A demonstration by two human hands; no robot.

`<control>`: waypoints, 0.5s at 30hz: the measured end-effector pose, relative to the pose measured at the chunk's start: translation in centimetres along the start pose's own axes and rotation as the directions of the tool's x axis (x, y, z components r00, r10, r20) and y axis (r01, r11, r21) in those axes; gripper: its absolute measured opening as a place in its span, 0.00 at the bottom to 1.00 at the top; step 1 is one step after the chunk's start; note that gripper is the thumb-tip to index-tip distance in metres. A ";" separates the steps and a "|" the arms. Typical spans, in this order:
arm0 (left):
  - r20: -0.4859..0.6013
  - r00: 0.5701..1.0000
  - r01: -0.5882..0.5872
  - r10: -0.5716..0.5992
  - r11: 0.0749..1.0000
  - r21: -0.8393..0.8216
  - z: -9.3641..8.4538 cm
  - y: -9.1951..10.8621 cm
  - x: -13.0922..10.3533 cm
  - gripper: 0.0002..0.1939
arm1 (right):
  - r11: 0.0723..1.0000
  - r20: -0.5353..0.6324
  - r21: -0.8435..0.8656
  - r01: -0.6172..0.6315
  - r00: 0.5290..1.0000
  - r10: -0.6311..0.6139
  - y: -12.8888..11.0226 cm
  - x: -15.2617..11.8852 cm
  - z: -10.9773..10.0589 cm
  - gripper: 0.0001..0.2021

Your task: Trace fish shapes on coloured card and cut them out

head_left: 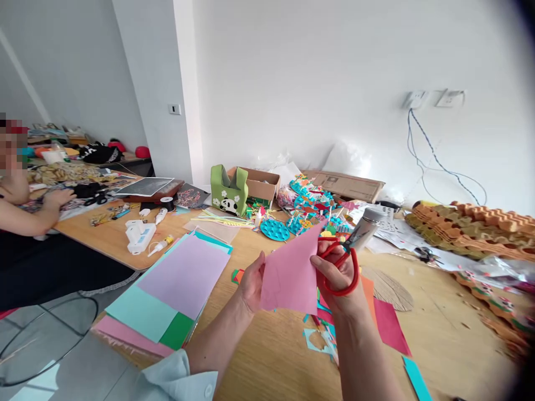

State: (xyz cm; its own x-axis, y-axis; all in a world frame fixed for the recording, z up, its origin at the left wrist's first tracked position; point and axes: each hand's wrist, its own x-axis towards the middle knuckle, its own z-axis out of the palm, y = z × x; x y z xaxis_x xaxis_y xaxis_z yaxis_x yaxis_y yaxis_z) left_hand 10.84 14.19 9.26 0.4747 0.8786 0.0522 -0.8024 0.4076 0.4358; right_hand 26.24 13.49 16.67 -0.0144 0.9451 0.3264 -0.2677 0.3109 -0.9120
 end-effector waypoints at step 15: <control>-0.166 0.932 -0.299 0.322 0.942 0.150 5.2 5.7 3.4 0.20 | 0.887 0.068 -0.429 0.173 0.985 -0.159 0.7 1.4 -3.3 0.17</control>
State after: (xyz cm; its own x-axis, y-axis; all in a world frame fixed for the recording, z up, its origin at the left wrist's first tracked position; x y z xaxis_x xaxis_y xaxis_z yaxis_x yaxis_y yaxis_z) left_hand 9.77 18.15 16.62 0.1241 0.9915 0.0401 -0.8438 0.0842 0.5301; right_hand 29.21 15.36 15.72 -0.0371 0.8746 0.4835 0.1733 0.4821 -0.8588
